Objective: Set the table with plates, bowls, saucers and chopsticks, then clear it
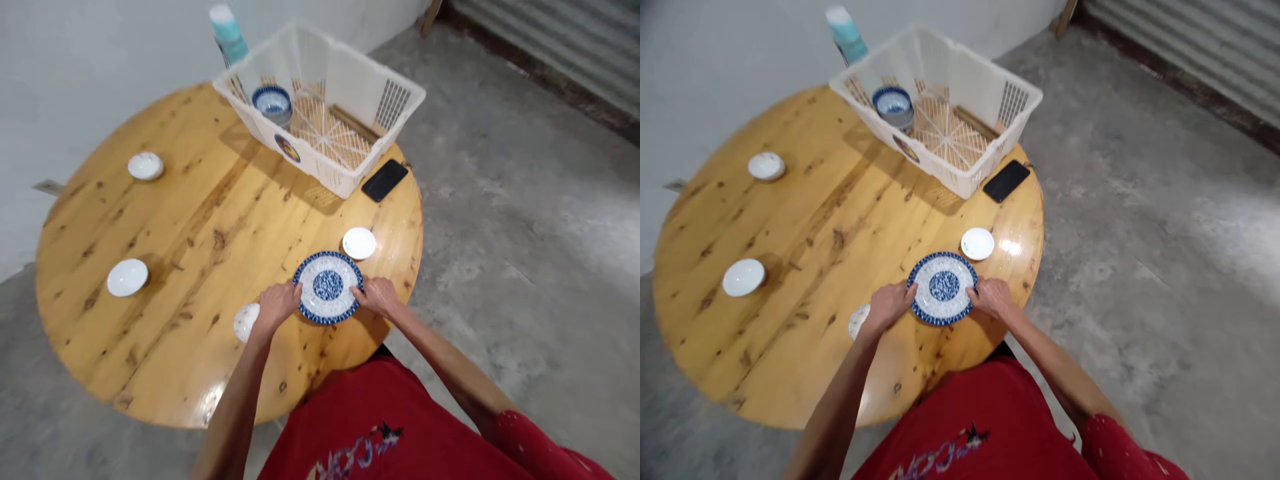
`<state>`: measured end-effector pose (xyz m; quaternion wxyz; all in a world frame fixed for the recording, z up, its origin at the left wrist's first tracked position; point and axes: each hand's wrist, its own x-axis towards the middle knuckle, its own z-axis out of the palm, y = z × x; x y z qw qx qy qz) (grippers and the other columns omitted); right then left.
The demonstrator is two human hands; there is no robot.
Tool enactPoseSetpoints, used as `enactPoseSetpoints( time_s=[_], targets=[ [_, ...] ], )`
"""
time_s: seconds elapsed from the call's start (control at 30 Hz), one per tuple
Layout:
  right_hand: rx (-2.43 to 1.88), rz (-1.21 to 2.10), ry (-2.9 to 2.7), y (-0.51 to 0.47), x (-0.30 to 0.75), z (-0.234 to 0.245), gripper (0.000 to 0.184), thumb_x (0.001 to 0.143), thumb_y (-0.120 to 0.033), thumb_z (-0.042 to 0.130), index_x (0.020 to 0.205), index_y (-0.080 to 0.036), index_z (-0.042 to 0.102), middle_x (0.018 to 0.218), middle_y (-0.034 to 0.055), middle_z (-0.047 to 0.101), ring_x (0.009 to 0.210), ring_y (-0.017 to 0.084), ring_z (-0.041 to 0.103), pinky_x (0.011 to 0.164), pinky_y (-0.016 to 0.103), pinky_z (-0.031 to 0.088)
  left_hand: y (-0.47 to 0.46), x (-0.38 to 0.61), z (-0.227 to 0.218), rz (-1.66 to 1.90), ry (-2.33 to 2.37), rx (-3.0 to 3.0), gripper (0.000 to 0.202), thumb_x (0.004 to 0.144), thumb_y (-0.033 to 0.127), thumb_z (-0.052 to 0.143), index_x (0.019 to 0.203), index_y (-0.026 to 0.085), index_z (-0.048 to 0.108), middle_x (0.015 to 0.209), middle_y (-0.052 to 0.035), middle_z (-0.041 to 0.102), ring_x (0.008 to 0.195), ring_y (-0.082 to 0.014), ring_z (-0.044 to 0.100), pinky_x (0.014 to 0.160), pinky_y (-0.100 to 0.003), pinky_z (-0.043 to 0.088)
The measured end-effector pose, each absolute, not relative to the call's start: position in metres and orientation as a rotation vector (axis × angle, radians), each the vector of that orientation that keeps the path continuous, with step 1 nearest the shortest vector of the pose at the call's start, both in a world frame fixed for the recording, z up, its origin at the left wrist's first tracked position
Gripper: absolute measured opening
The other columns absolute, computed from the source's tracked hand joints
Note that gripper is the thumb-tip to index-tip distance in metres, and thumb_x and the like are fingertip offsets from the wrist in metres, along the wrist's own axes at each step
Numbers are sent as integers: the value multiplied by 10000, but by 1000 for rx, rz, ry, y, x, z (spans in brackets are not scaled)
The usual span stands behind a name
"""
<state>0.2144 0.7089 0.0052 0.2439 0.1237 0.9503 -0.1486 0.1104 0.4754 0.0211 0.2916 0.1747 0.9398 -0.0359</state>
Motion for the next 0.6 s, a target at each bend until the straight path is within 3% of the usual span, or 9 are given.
enactPoseSetpoints(
  time_s=[0.3, 0.47, 0.6],
  targets=[
    [351, -374, 2550, 708, 217, -1, 575, 999, -589, 370, 1152, -78, 586, 1000, 236, 716, 958, 326, 687, 807, 348, 450, 472, 117, 19, 1, 2579, 355, 548, 998, 503, 286, 1174, 113, 629, 1029, -235, 728, 1020, -376, 693, 843, -436, 493],
    [521, -964, 2483, 707, 228, -22, 455, 987, -539, 436, 986, -127, 630, 915, 124, 720, 831, 234, 661, 719, 290, 442, 462, 127, -2, 595, 2446, 244, 480, 974, 510, 361, 1103, 154, 657, 1083, -162, 746, 1071, -300, 689, 882, -360, 505],
    [560, -1440, 2413, 700, 224, -37, 328, 914, -448, 548, 996, -140, 626, 920, 68, 711, 826, 205, 626, 710, 273, 456, 461, 129, -22, 1060, 2306, 157, 548, 908, 556, 432, 1097, 108, 683, 1122, -165, 742, 1135, -298, 660, 936, -389, 521]
  ],
)
